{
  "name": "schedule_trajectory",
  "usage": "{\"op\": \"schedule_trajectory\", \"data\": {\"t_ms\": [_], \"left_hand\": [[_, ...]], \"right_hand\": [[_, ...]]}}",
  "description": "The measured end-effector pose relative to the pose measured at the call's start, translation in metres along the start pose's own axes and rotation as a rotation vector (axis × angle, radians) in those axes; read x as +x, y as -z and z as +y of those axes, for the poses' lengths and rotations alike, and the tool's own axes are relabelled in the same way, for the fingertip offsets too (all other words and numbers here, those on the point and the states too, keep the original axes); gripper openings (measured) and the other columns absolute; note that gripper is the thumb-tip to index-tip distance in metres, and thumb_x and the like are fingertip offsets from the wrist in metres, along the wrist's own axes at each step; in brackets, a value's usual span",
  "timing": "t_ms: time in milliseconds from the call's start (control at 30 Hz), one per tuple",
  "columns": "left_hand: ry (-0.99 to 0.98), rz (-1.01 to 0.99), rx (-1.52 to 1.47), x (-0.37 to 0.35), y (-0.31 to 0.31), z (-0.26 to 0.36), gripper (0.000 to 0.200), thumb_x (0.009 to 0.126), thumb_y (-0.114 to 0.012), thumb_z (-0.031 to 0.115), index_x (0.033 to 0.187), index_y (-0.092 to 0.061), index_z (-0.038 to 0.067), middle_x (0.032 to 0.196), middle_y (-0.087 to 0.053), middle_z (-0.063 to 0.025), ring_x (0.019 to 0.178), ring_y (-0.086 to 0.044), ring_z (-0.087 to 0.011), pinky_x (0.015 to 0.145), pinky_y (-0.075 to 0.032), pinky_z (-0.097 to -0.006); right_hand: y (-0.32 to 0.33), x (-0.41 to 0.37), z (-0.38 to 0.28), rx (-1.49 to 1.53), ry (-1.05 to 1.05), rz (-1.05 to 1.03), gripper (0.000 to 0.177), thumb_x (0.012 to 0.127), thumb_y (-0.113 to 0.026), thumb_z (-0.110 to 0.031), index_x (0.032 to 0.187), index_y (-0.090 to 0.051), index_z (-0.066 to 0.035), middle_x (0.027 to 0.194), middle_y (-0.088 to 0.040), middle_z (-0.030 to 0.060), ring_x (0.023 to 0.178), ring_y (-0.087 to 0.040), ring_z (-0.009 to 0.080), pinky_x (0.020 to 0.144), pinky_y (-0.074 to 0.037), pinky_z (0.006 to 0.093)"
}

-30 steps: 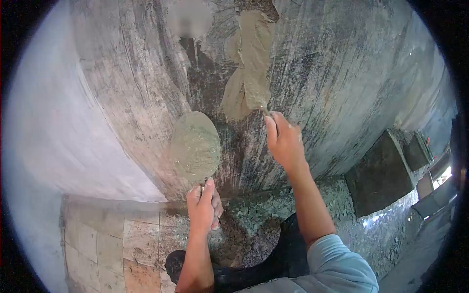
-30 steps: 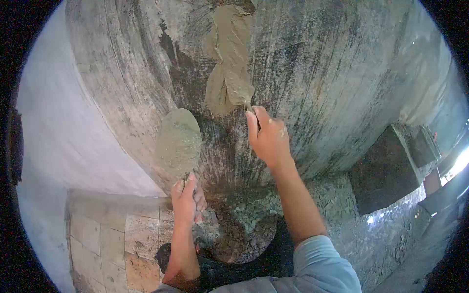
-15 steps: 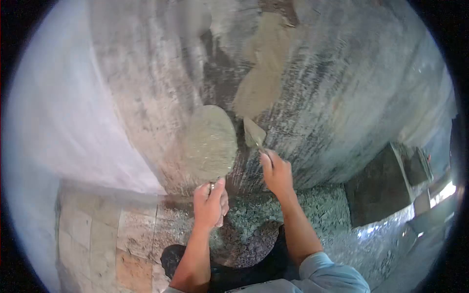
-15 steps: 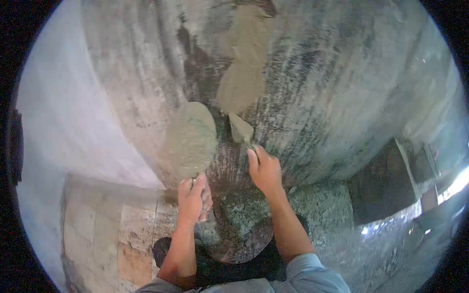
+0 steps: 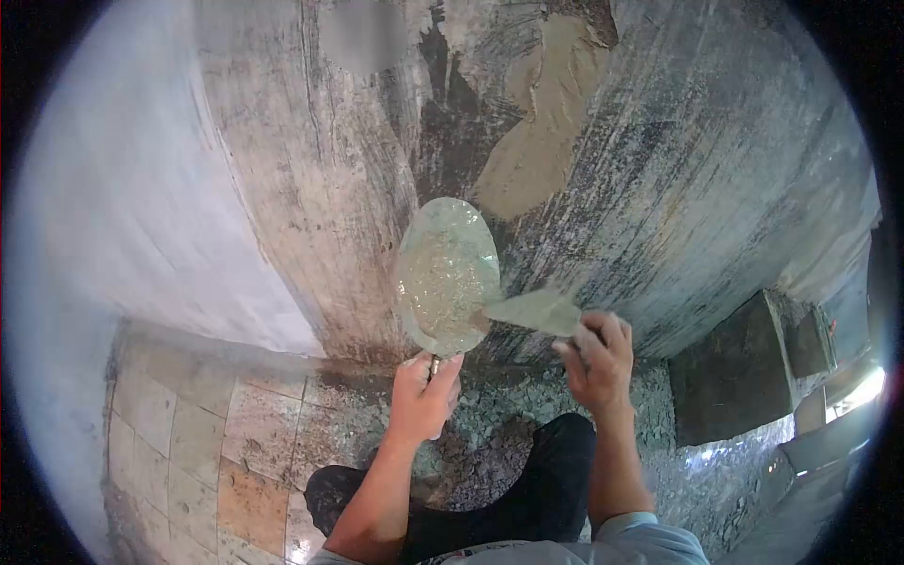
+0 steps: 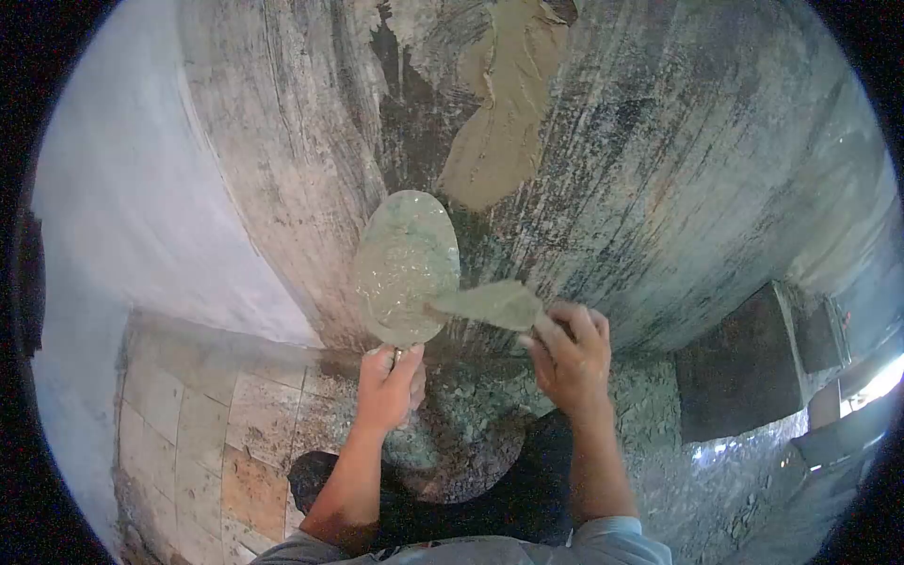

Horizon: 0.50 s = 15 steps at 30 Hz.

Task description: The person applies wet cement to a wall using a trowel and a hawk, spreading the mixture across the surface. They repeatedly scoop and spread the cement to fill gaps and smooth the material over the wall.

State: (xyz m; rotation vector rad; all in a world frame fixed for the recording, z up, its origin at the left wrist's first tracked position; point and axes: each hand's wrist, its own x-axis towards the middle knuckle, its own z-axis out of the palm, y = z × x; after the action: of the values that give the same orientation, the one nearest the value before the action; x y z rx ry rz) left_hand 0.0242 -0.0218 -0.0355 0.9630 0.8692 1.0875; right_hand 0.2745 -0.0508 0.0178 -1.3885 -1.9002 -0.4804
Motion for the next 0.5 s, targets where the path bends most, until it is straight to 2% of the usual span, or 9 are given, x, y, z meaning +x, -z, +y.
{"op": "schedule_trajectory", "data": {"t_ms": [67,167,267,333,500], "left_hand": [[0.029,0.008,-0.058,-0.002,-0.001,0.004,0.019,0.106,-0.061,0.019,0.094,-0.059,0.004,0.061,-0.045,0.0044,0.048,-0.043,-0.0061,0.044,-0.036,-0.0265],[0.040,0.026,-0.072,-0.003,-0.003,0.008,0.022,0.106,-0.061,0.020,0.091,-0.056,0.004,0.061,-0.045,0.0033,0.049,-0.043,-0.0067,0.043,-0.036,-0.0267],[0.039,0.089,-0.098,-0.005,-0.008,0.007,0.025,0.106,-0.061,0.020,0.088,-0.053,0.005,0.062,-0.044,0.0037,0.048,-0.042,-0.0065,0.042,-0.035,-0.0264],[0.021,0.085,-0.099,-0.006,-0.009,0.005,0.025,0.106,-0.061,0.020,0.088,-0.052,0.005,0.062,-0.043,0.0041,0.048,-0.042,-0.0065,0.042,-0.035,-0.0261],[-0.008,0.039,-0.031,-0.008,-0.003,-0.006,0.024,0.107,-0.060,0.019,0.089,-0.051,0.006,0.063,-0.043,0.0042,0.048,-0.041,-0.0063,0.042,-0.034,-0.0263]], "right_hand": [[-0.006,-0.012,-0.006,-0.003,-0.003,-0.015,0.027,0.078,-0.085,-0.017,0.102,-0.072,-0.011,0.102,-0.064,0.0070,0.086,-0.061,0.0278,0.085,-0.044,0.0434],[-0.014,-0.020,-0.012,0.030,0.000,-0.013,0.027,0.078,-0.085,-0.019,0.102,-0.073,-0.012,0.103,-0.064,0.0066,0.087,-0.061,0.0259,0.087,-0.040,0.0420],[-0.021,-0.019,-0.011,-0.021,-0.052,-0.008,0.025,0.083,-0.083,-0.019,0.104,-0.072,-0.013,0.102,-0.063,0.0065,0.087,-0.061,0.0246,0.087,-0.037,0.0411],[-0.026,-0.019,-0.010,-0.052,-0.095,0.021,0.022,0.087,-0.081,-0.020,0.106,-0.072,-0.013,0.103,-0.063,0.0060,0.086,-0.061,0.0242,0.087,-0.035,0.0400],[-0.032,-0.012,-0.015,-0.071,-0.108,0.109,0.024,0.086,-0.083,-0.020,0.107,-0.072,-0.013,0.104,-0.063,0.0050,0.086,-0.062,0.0228,0.088,-0.034,0.0389]]}}
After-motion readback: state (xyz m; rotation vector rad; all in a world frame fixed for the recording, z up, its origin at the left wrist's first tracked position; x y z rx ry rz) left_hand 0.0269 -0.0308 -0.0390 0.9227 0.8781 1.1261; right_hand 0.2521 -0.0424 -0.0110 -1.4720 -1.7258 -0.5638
